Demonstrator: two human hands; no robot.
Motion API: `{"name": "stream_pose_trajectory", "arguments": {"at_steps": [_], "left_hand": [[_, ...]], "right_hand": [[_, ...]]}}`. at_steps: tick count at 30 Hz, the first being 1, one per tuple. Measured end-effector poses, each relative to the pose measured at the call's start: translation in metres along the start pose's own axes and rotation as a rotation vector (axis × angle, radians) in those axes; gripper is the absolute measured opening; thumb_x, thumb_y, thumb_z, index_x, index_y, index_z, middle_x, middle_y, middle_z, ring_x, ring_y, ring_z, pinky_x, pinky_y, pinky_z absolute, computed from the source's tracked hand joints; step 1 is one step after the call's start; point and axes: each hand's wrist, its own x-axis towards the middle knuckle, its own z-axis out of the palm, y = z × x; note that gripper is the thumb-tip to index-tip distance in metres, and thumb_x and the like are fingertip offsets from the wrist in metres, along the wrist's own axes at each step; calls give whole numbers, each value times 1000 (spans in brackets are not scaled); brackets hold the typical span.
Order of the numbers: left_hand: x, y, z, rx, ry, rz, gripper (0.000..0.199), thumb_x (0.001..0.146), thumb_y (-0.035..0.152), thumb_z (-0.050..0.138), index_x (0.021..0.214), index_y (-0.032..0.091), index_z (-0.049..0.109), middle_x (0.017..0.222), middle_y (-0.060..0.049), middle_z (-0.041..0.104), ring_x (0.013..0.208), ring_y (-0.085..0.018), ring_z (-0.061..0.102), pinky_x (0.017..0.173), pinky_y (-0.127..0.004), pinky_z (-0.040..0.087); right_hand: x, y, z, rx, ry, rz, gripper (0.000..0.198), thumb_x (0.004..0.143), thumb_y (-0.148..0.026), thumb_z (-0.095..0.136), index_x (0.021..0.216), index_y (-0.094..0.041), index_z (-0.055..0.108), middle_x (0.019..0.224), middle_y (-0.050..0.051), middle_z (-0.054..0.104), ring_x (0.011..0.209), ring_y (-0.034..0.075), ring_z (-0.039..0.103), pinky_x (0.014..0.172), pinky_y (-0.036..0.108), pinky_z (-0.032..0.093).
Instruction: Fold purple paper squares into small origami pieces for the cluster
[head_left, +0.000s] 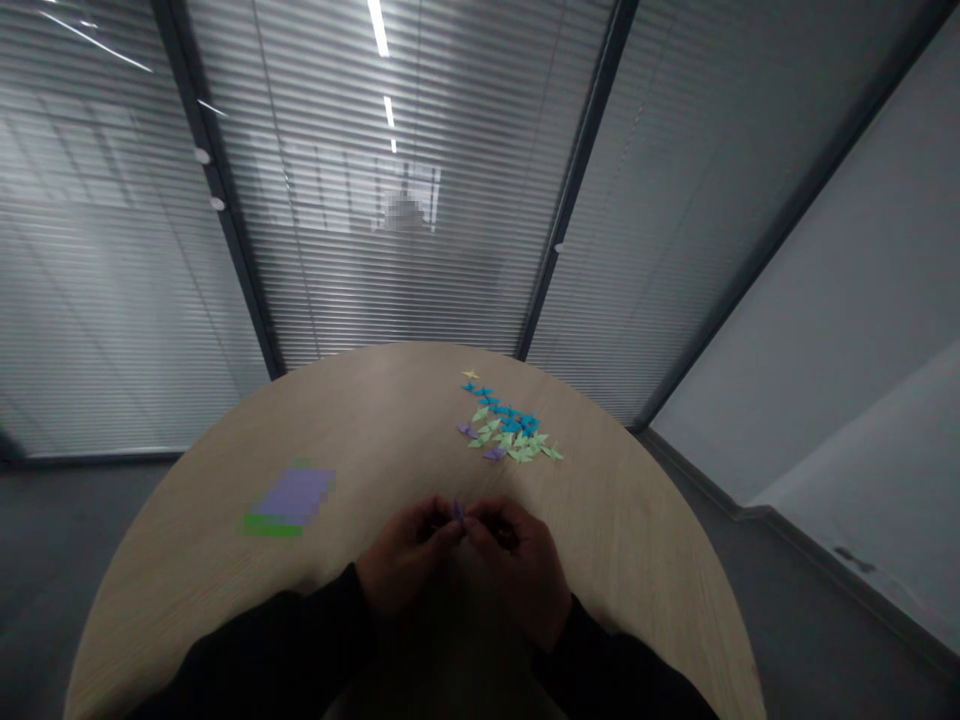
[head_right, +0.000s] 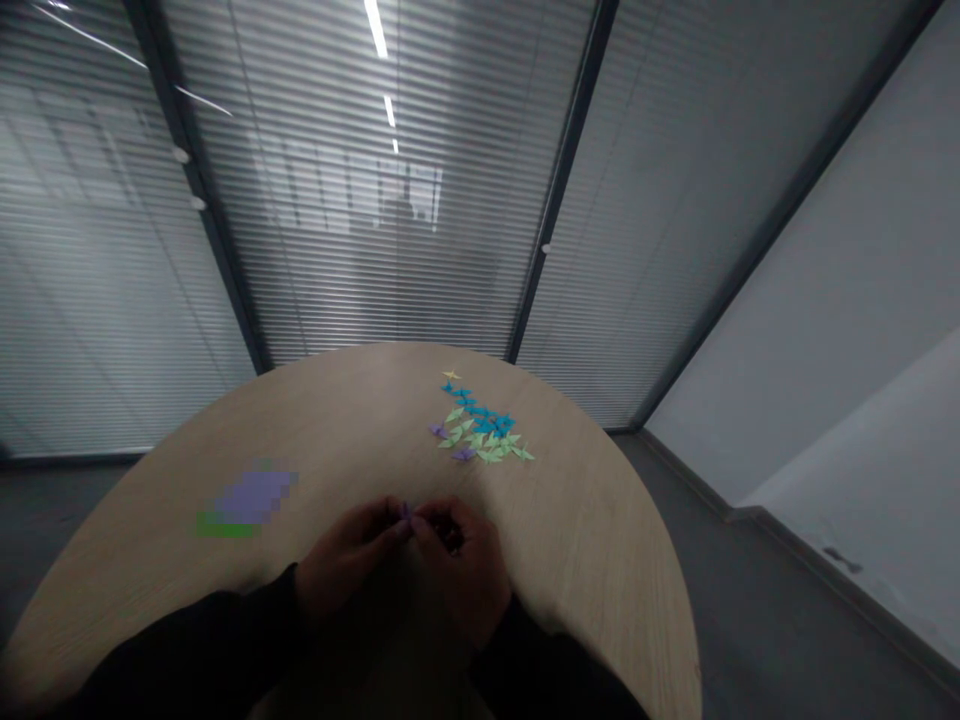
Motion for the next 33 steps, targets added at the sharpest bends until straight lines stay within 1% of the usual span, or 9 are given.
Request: {"name": "stream_pose_trajectory", "arguments": {"at_steps": [3, 6, 10, 15, 18, 21, 25, 27, 33], "left_hand": [[0, -1, -1, 36, 0, 10, 42, 75, 57, 71, 81, 17, 63, 76, -2, 63, 74, -18, 56, 69, -29, 43], [-1, 2, 0, 54, -19, 8, 42, 75, 57, 71, 79, 16, 63, 73, -1, 62, 70, -17, 55, 66, -28, 42], [-3, 7, 1, 57, -24, -64, 42, 73, 57, 73, 76, 15, 64, 68, 1, 60, 65, -15, 51, 61, -26, 38], [-2, 6, 0, -71, -65, -100, 41, 68, 54, 79, 76, 15, 70, 68, 0, 63, 67, -15, 54, 65, -26, 40], [-2, 5, -1, -168, -115, -111, 37, 65, 51, 82, 75, 16, 74, 70, 0, 67, 68, -15, 57, 69, -27, 41], [-3, 5, -2, -228, -129, -142, 35, 63, 48, 84, 76, 16, 76, 71, -1, 69, 68, -15, 58, 69, -27, 42], [-4, 5, -2, -306, -120, -210, 37, 59, 47, 87, 75, 15, 77, 69, 0, 69, 64, -13, 57, 65, -25, 41], [-3, 5, -2, -323, -116, -211, 38, 57, 46, 89, 72, 15, 76, 67, 0, 68, 64, -12, 56, 64, -24, 41], [-2, -1, -4, -319, -109, -200, 37, 61, 47, 87, 74, 14, 76, 68, 0, 67, 64, -12, 55, 65, -23, 40]], "right_hand": [[1, -1, -1, 73, 4, 34, 20, 83, -38, 65, 87, -18, 68, 81, 5, 71, 75, 19, 66, 69, 30, 51], [2, -1, -3, 150, -33, 65, 22, 81, -39, 68, 87, -18, 69, 82, 4, 72, 78, 20, 67, 72, 31, 52], [4, 2, -5, 175, -104, 81, 19, 79, -37, 71, 83, -18, 71, 79, 3, 72, 77, 19, 66, 73, 31, 50], [7, 6, -8, 315, -172, 140, 20, 76, -36, 75, 82, -18, 70, 77, 2, 71, 73, 17, 64, 70, 29, 49], [8, 8, -9, 412, -205, 188, 24, 73, -39, 77, 79, -18, 68, 71, -1, 68, 65, 14, 60, 64, 27, 46], [8, 9, -8, 442, -215, 209, 29, 70, -43, 79, 78, -18, 68, 69, -2, 65, 61, 13, 57, 60, 25, 43], [9, 11, -7, 490, -230, 228, 33, 68, -47, 81, 78, -18, 67, 71, -1, 65, 65, 14, 57, 63, 26, 44], [9, 11, -7, 498, -244, 234, 35, 67, -48, 82, 79, -19, 67, 71, -1, 64, 67, 14, 58, 65, 27, 45], [9, 13, -6, 473, -227, 214, 33, 70, -48, 80, 81, -19, 68, 73, 0, 65, 68, 15, 58, 66, 27, 44]]}}
